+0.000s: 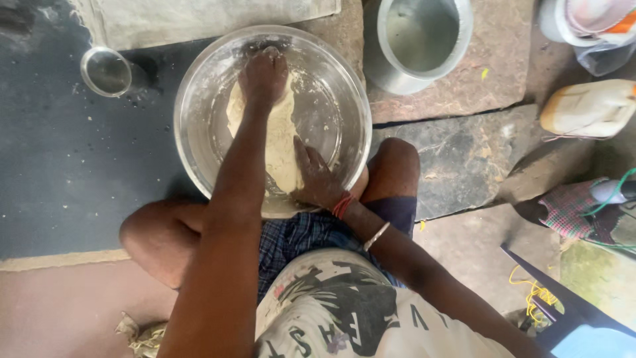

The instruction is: The person kneads dough by hand in a large metal bowl, repeatedly pressing, folding, and turning the mixture until it forms a cohesive ball. The person remains seated on the floor throughout the process.

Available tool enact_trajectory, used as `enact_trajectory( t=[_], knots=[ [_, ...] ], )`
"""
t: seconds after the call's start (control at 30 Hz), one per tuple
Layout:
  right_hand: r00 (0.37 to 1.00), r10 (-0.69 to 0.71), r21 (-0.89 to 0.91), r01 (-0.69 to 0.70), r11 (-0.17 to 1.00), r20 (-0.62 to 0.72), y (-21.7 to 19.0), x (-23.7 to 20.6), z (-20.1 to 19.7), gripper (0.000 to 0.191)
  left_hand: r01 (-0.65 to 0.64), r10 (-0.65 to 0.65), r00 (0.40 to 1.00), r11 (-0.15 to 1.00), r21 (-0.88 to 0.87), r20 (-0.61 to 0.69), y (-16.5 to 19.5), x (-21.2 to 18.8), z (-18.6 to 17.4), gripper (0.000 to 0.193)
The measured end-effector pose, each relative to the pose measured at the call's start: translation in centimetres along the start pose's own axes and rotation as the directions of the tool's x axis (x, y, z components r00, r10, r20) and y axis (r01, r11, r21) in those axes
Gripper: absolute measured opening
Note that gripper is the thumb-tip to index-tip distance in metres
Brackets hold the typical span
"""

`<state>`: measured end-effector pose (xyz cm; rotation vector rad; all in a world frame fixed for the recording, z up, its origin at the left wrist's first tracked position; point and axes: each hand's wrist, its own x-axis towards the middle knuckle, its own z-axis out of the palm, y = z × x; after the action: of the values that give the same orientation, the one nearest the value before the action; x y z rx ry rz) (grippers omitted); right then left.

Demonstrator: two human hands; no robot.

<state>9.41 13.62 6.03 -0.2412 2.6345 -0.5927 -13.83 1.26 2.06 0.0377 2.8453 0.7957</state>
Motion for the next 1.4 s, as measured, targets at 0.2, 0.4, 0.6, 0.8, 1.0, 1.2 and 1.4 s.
enact_trajectory(
  t=[0.2,0.4,0.6,0.8,1.0,1.2,1.4],
  knots=[
    [0.995,-0.055,0.442,0.084,0.893,-0.078,-0.3,1.2,-4.3,0.109,-0.308,0.312,0.944,0.723,-0.619,-0.106,-3.1,-6.2,0.5,0.041],
    [0.82,-0.245,-0.141,0.2,0.969,-0.517,-4.6,6.0,-4.5,0.105,-0.208,0.176,0.973,0.375,-0.903,-0.151,-3.7,-14.0,-1.4,0.04],
    [0.76,-0.417,-0.285,0.31,0.907,-0.5,-5.5,5.1,-2.5,0.097,-0.165,-0.017,0.985,0.208,-0.964,-0.173,-0.7,-18.9,-5.4,0.057],
    [0.863,-0.391,-0.254,0.32,0.913,-0.319,-4.0,1.1,-1.3,0.092,-0.455,0.218,0.869,0.704,-0.545,-0.444,-0.8,-20.7,-6.5,0.052],
    [0.959,-0.059,0.16,0.107,0.981,-0.277,-4.6,-0.7,-1.8,0.122,-0.37,0.09,0.815,0.84,-0.396,-0.572,-3.6,-17.0,-8.3,0.062],
    [0.981,-0.018,0.168,0.051,0.984,-0.195,-4.5,2.8,-5.4,0.107,-0.531,0.253,0.728,0.796,-0.291,-0.637,-4.0,-14.8,-9.7,0.05],
    [0.908,-0.13,-0.235,0.036,0.971,-0.398,-7.3,10.0,-8.1,0.105,-0.032,-0.248,0.94,0.617,-0.786,-0.234,-3.4,-11.2,-9.7,0.041]
  ],
)
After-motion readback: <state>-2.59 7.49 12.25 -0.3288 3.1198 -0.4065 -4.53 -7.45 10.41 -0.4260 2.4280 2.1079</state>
